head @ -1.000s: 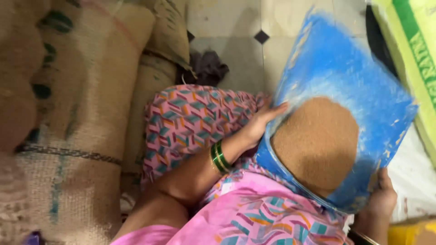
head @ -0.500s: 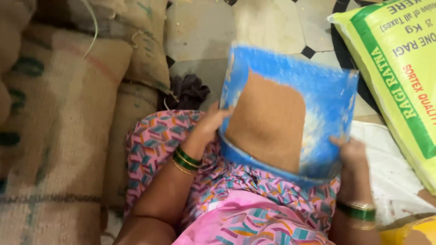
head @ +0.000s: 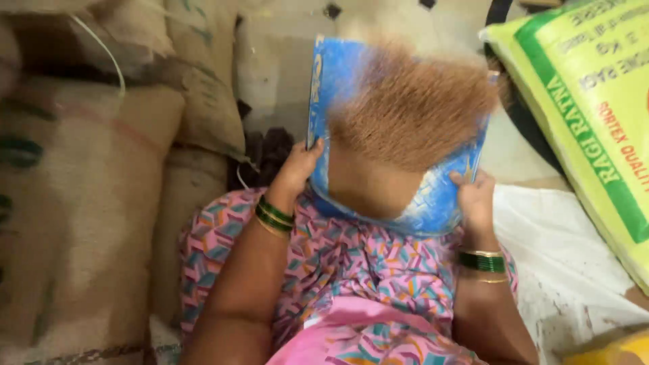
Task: The person is sifting and cleaning grain using a winnowing tray and a bowl.
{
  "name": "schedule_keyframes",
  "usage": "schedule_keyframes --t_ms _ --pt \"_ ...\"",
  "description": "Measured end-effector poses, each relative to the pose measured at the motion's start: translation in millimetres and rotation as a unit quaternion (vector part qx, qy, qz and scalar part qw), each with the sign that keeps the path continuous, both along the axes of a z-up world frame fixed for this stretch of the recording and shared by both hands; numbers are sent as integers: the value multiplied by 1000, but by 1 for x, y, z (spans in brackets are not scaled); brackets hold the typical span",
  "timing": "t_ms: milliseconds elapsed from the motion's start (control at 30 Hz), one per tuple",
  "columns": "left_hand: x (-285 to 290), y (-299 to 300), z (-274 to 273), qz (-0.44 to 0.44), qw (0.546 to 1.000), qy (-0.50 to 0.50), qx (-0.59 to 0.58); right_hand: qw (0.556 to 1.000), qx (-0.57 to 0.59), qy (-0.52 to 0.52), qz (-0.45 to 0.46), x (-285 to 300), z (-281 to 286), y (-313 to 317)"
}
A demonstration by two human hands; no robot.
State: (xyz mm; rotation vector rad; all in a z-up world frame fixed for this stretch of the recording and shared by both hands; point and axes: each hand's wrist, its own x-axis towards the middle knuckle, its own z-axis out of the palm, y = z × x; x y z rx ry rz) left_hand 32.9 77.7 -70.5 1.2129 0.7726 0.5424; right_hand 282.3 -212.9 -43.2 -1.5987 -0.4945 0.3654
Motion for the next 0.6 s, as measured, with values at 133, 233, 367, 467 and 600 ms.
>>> schedule_keyframes --t_ms 133,233,367,467,600 --pt "-3 -10 17 -20 990 129 -49 990 -81 111 -9 -7 46 -11" --pt "19 1 85 -18 1000 -19 1 998 -27 38 -34 -2 114 -3" --pt "20 -10 170 22 969 -124 214 984 109 -103 -93 -14 182 4" --pt "29 3 121 53 959 -169 222 971 98 -180 -121 28 93 18" --pt "16 -6 -8 8 999 -35 -12 997 -49 -36 -52 33 -15 3"
